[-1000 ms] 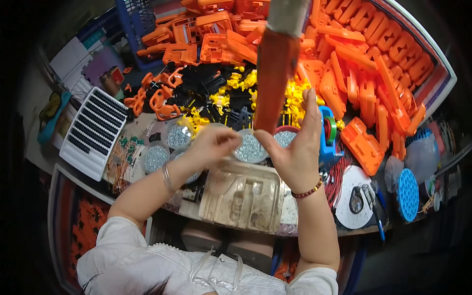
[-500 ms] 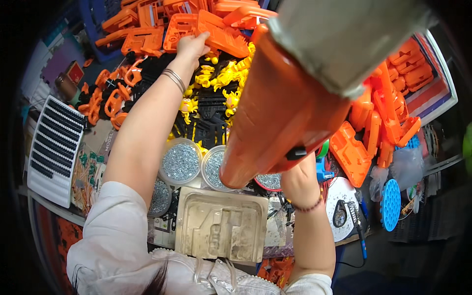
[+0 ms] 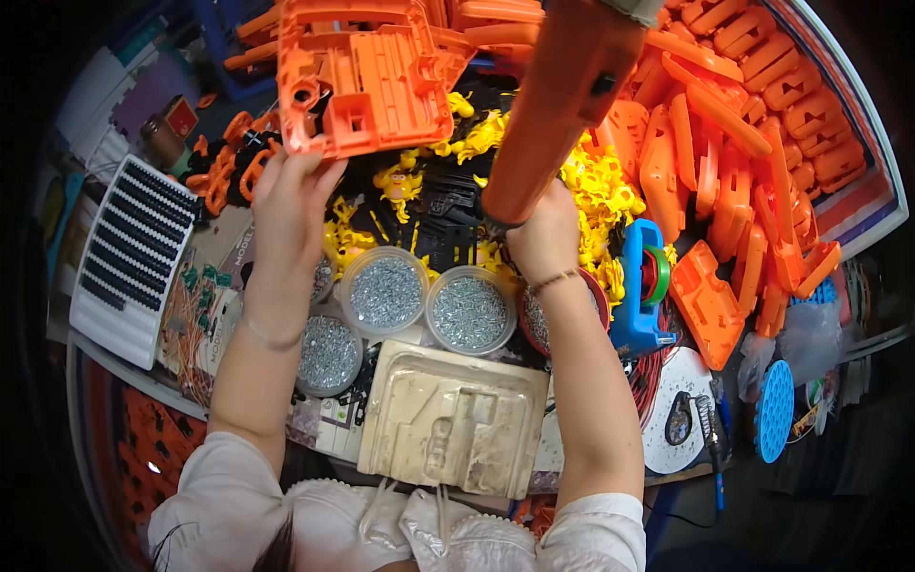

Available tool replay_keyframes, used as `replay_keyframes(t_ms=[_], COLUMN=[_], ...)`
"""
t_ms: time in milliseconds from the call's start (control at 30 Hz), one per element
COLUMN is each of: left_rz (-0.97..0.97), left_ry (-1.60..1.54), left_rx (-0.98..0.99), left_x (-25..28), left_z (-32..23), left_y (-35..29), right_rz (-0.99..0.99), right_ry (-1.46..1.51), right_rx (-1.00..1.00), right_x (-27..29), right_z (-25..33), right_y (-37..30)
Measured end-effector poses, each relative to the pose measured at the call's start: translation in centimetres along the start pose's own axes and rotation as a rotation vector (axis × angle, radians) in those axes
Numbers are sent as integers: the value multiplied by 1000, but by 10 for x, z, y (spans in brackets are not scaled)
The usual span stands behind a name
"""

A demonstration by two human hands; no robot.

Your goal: The person assembles a plastic toy gun by securing its internal components and body with screws using a powered screwdriver.

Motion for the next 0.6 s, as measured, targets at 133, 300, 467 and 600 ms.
replay_keyframes(t_ms=[133, 300, 467, 600], left_rz=[14, 70, 115, 112], left_ry=[-112, -130, -189, -185], left_rx=[150, 288, 385, 441], left_x=[41, 62, 58, 62], left_z=[-24, -29, -25, -27], left_y=[-53, -112, -149, -169], right_rz=[-175, 34, 106, 262], right_ry=[186, -13, -144, -303], right_rx=[-262, -132, -150, -107], right_x=[35, 53, 9, 6], right_z=[-2, 98, 135, 180], right_y=[-74, -170, -237, -256])
Point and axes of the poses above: each hand's wrist, its own y-axis towards the middle knuckle, its own x-axis out of the back of the hand, z = x × y, the point moved 6 cm from there along y, towards the middle knuckle, and after that the axes turned 5 degrees about z, right-handed, at the moved point
